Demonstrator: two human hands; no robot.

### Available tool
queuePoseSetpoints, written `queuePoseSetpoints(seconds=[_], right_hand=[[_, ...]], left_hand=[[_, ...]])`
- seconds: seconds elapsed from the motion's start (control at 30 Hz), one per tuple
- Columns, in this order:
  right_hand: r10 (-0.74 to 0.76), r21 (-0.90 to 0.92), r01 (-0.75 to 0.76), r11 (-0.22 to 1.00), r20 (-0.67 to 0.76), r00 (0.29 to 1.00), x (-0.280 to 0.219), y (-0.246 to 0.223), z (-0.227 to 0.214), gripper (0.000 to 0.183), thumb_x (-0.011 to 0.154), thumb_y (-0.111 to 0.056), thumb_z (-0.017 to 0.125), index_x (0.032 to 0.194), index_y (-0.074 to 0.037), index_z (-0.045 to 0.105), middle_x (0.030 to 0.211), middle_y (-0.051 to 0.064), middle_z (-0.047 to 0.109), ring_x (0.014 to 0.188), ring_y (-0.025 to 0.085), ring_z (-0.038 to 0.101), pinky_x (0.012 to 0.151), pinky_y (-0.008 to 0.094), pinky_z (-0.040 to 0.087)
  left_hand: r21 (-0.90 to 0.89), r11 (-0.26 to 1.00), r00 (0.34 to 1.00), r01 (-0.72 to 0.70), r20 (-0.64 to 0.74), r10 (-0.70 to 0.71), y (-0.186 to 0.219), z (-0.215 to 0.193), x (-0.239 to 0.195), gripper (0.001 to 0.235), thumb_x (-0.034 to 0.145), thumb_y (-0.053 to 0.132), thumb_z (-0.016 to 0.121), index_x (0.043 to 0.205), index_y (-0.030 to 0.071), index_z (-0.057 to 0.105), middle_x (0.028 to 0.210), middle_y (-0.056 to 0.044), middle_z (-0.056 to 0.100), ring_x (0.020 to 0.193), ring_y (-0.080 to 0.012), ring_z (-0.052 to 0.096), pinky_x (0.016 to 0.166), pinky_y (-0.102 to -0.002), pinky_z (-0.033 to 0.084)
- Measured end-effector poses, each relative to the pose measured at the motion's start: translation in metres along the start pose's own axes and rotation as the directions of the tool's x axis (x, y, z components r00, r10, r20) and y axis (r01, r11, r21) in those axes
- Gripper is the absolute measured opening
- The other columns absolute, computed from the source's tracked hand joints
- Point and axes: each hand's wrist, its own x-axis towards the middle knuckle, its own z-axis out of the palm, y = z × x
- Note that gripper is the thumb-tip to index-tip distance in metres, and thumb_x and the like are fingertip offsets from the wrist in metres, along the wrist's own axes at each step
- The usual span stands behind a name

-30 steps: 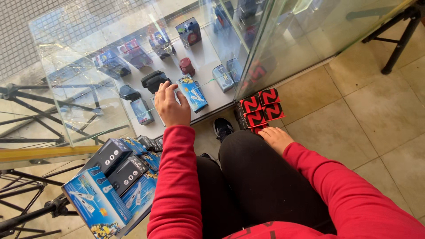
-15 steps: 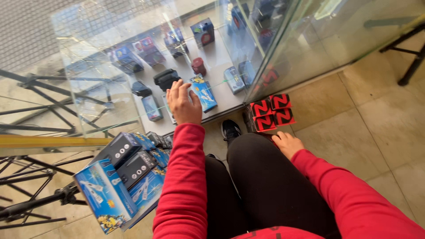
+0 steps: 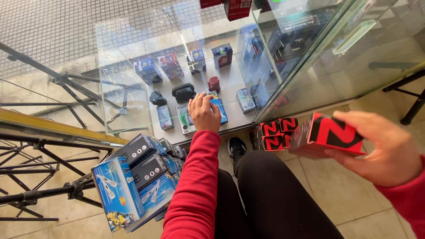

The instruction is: The person organizes various electronic items on glass shelves, moving boxes and products to different positions within the case.

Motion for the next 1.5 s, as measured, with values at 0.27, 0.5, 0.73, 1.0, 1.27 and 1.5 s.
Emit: queuePoseSetpoints(seconds=[0.27, 0.5, 0.73, 1.0, 1.27, 1.5], right_hand=[[-0.433, -0.23, 0.377, 0.897, -0.301, 0.849, 0.141, -0.057, 0.032, 0.064, 0.091, -0.028, 0.092, 0.136, 0.011, 0.068, 0.128, 0.025, 0.071, 0.108, 0.036, 0.073, 0.087, 0.044, 0.063], [-0.3, -0.063, 0.295, 0.953, -0.314, 0.901, 0.266, -0.046, 0.098, 0.068, 0.093, -0.024, 0.088, 0.146, 0.004, 0.057, 0.133, 0.021, 0.062, 0.118, 0.038, 0.064, 0.089, 0.05, 0.059], [-0.158, 0.1, 0.218, 0.971, -0.415, 0.896, 0.33, -0.032, 0.131, 0.048, 0.096, -0.02, 0.091, 0.133, -0.006, 0.063, 0.119, 0.015, 0.062, 0.092, 0.03, 0.067, 0.074, 0.04, 0.06], [-0.16, 0.395, 0.35, 0.849, -0.439, 0.884, 0.286, -0.006, 0.209, 0.123, 0.097, 0.006, 0.092, 0.166, -0.031, -0.002, 0.169, 0.024, 0.034, 0.135, 0.04, 0.066, 0.101, 0.051, 0.07], [0.474, 0.388, -0.431, 0.814, -0.015, 0.881, 0.276, 0.004, 0.282, 0.091, 0.088, -0.036, 0.084, 0.159, -0.026, 0.028, 0.15, 0.008, 0.059, 0.136, 0.027, 0.058, 0.108, 0.045, 0.055], [0.457, 0.24, -0.405, 0.882, -0.228, 0.86, 0.319, 0.04, 0.336, 0.085, 0.09, -0.034, 0.081, 0.156, -0.026, 0.029, 0.141, 0.007, 0.066, 0.109, 0.024, 0.072, 0.09, 0.045, 0.062]], left_hand=[[0.042, 0.998, 0.997, -0.049, -0.052, 0.051, -0.002, 0.006, 0.0, 0.022, 0.085, 0.007, 0.064, 0.103, 0.012, 0.075, 0.119, -0.01, 0.074, 0.12, -0.032, 0.066, 0.116, -0.054, 0.039], [0.045, 0.998, 0.998, 0.052, 0.025, -0.054, 0.01, 0.0, 0.005, 0.027, 0.08, 0.006, 0.067, 0.104, 0.015, 0.074, 0.118, -0.006, 0.073, 0.119, -0.029, 0.064, 0.117, -0.055, 0.038], [0.094, 0.994, 0.998, 0.056, 0.011, -0.058, 0.017, 0.001, 0.003, 0.029, 0.077, 0.009, 0.068, 0.104, 0.017, 0.076, 0.118, -0.005, 0.073, 0.118, -0.0293, 0.063, 0.115, -0.056, 0.038], [0.06, 0.99, 0.99, 0.125, 0.053, -0.128, 0.02, -0.003, 0.007, 0.029, 0.075, 0.01, 0.069, 0.101, 0.019, 0.076, 0.115, -0.002, 0.071, 0.111, -0.0264, 0.063, 0.113, -0.051, 0.038], [0.087, 0.99, 0.993, 0.115, 0.005, -0.115, 0.017, 0.007, 0.0, 0.028, 0.075, 0.013, 0.068, 0.1, 0.025, 0.072, 0.116, -0.002, 0.067, 0.115, -0.0259, 0.061, 0.114, -0.053, 0.037], [0.111, 0.988, 0.995, 0.103, -0.011, -0.102, 0.023, 0.006, 0.0, 0.026, 0.073, 0.016, 0.069, 0.097, 0.025, 0.072, 0.112, -0.001, 0.066, 0.111, -0.0237, 0.058, 0.112, -0.053, 0.036]])
